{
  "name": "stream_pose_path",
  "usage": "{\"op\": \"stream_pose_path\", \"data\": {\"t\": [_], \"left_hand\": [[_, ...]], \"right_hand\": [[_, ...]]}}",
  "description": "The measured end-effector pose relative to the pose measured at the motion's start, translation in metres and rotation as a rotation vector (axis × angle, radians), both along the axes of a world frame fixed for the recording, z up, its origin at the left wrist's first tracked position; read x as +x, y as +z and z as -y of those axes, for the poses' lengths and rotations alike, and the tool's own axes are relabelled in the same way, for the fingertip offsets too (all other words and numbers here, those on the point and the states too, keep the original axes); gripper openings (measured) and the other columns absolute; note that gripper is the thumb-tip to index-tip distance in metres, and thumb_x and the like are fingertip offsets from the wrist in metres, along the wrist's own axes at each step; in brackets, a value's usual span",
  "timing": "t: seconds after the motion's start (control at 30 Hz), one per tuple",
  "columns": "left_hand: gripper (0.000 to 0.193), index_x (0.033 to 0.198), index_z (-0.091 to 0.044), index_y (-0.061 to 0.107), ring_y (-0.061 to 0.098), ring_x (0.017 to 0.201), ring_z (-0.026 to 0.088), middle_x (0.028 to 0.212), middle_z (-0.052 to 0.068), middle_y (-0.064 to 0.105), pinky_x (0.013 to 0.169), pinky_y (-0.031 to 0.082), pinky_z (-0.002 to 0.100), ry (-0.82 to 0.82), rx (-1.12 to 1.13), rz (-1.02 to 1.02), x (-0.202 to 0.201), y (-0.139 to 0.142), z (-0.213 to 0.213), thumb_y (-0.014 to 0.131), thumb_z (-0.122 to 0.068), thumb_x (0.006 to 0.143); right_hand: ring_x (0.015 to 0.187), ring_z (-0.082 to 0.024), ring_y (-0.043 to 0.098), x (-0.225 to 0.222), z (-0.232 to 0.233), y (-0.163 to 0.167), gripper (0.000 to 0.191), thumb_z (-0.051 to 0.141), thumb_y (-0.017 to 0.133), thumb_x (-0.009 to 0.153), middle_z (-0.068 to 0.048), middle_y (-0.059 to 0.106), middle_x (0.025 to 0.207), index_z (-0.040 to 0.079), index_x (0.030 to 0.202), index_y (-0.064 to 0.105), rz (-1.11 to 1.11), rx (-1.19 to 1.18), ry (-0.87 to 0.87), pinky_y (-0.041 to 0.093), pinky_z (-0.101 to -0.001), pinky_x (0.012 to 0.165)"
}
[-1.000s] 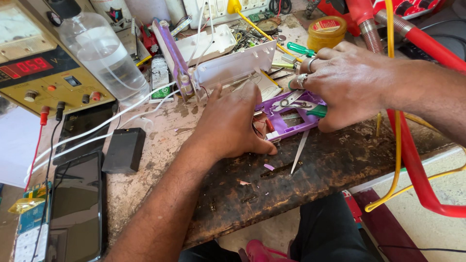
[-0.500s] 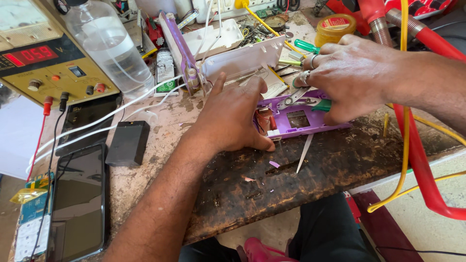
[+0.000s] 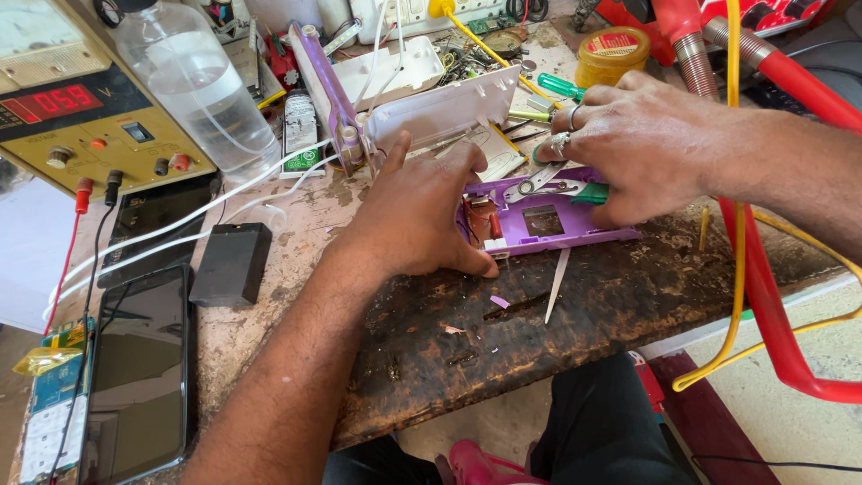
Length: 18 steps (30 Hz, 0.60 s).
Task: The person uses pliers to trim and shape the edges of a purple plastic phone housing. They repeatedly reposition the housing and apply the pliers to different edges to remove excess plastic.
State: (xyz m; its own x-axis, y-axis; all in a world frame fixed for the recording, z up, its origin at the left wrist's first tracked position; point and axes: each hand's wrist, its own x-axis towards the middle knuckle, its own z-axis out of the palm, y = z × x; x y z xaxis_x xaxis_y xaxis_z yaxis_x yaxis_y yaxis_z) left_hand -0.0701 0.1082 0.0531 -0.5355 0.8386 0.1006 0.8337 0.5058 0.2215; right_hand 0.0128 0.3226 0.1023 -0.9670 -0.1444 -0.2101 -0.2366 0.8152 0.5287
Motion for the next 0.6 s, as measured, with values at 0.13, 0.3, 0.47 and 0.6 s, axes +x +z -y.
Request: {"op": "stream_pose_path", "data": {"t": [0.13,0.3,0.47,0.6], "left_hand": [[0.107,0.137,-0.013,0.048,0.059,0.127,0.028,0.122,0.011,0.069,0.126,0.004,0.054,-0.015,0.024,-0.001,-0.001,-0.002,0.000,0.094,-0.058,0.052],[0.109,0.139,-0.014,0.046,0.059,0.126,0.029,0.122,0.011,0.069,0.125,0.003,0.054,-0.020,0.024,-0.001,-0.001,-0.002,0.001,0.094,-0.058,0.052],[0.110,0.141,-0.016,0.044,0.056,0.128,0.030,0.124,0.011,0.067,0.125,0.002,0.055,-0.015,0.002,-0.010,-0.001,-0.001,0.000,0.094,-0.061,0.053],[0.106,0.145,-0.026,0.047,0.051,0.135,0.027,0.131,0.008,0.064,0.124,0.001,0.060,-0.025,-0.039,0.044,-0.002,-0.001,0.002,0.093,-0.056,0.054]], "right_hand": [[0.121,-0.026,0.058,-0.001,-0.007,-0.004,0.087,0.044,0.081,0.064,-0.004,0.059,0.141,0.025,0.146,0.058,-0.042,-0.074,0.081,0.049,-0.0463,0.099],[0.111,-0.031,0.063,-0.007,-0.019,-0.011,0.088,0.037,0.083,0.058,-0.010,0.067,0.122,0.018,0.141,0.063,-0.054,-0.216,0.186,0.051,-0.0452,0.098],[0.110,-0.034,0.067,-0.004,-0.041,-0.018,0.079,0.039,0.081,0.067,-0.019,0.068,0.117,0.009,0.137,0.061,-0.176,-0.413,0.024,0.052,-0.0449,0.099],[0.114,-0.036,0.063,0.009,-0.057,-0.020,0.080,0.040,0.080,0.062,-0.018,0.068,0.119,0.005,0.133,0.066,-0.244,-0.420,0.117,0.050,-0.0462,0.098]]}}
